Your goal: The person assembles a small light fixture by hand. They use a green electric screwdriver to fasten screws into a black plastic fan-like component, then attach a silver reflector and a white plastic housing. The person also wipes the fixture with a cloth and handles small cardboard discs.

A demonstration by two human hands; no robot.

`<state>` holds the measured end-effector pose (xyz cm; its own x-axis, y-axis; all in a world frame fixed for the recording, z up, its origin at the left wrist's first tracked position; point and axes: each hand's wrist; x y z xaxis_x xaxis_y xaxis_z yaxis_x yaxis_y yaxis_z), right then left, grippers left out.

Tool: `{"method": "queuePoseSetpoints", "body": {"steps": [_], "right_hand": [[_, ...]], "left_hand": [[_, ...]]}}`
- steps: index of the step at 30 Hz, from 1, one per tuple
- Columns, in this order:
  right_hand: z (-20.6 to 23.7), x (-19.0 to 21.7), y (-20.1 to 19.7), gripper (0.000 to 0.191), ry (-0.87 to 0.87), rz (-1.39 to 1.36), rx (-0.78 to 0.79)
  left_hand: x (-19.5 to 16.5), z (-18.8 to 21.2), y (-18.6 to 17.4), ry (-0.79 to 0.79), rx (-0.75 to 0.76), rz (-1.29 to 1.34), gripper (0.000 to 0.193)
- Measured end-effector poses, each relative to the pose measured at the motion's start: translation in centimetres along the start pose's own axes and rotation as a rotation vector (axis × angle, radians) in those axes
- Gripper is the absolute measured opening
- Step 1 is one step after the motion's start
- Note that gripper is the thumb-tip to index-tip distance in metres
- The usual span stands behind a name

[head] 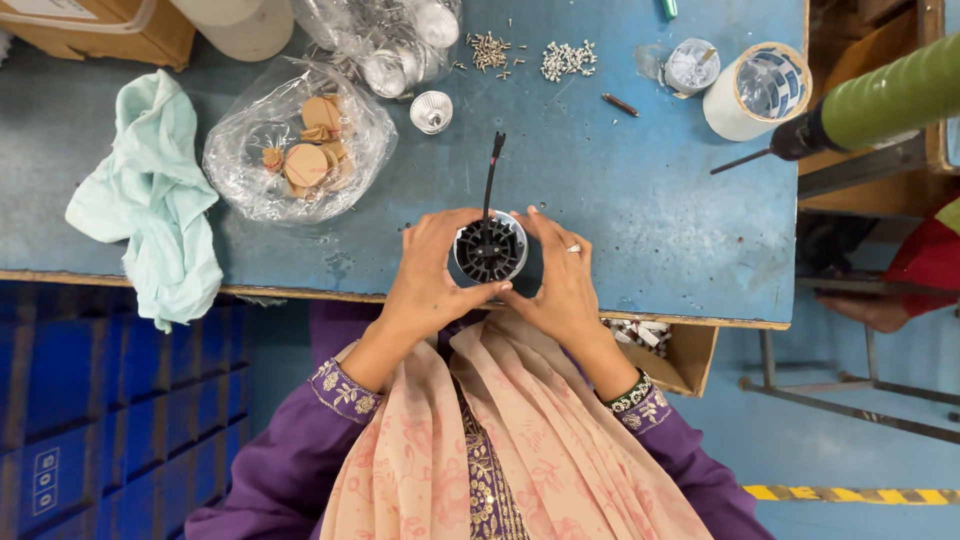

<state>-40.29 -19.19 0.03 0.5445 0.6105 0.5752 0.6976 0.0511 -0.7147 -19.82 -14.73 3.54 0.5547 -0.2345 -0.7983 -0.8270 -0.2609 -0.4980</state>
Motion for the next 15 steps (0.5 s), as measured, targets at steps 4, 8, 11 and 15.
{"method": "queuePoseSetpoints", "body": {"steps": [4,8,11,15], "right_hand": [[-0.4,-0.3,-0.1,0.100,-0.005,-0.013,0.000],[-0.9,-0.5,-0.4,0.099,0.019,-0.023,0.010],[-1.2,-0.6,-0.7,0.099,0.021,-0.028,0.006],[-1.6,-0.6,-1.0,0.099,0.000,-0.033,-0.015]], "left_hand": [[0.0,-0.9,0.5,-0.016,0.033,-0.019,0.071],[-0.1,-1.6,0.6,-0.002,0.035,-0.034,0.073],[-0.2,-1.9,0.3,-0.025,0.052,0.012,0.075],[-0.1,-1.9,-0.5,-0.011,0.058,0.084,0.077]]}}
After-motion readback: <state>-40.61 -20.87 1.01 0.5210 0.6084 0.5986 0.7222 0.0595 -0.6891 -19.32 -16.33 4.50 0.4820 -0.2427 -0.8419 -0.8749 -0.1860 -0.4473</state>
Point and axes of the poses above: each hand's wrist, its own z-axis away from the middle knuckle, its own y-axis out of the palm, x = y × z, and after that the axes turned 5 degrees about -x, right-handed
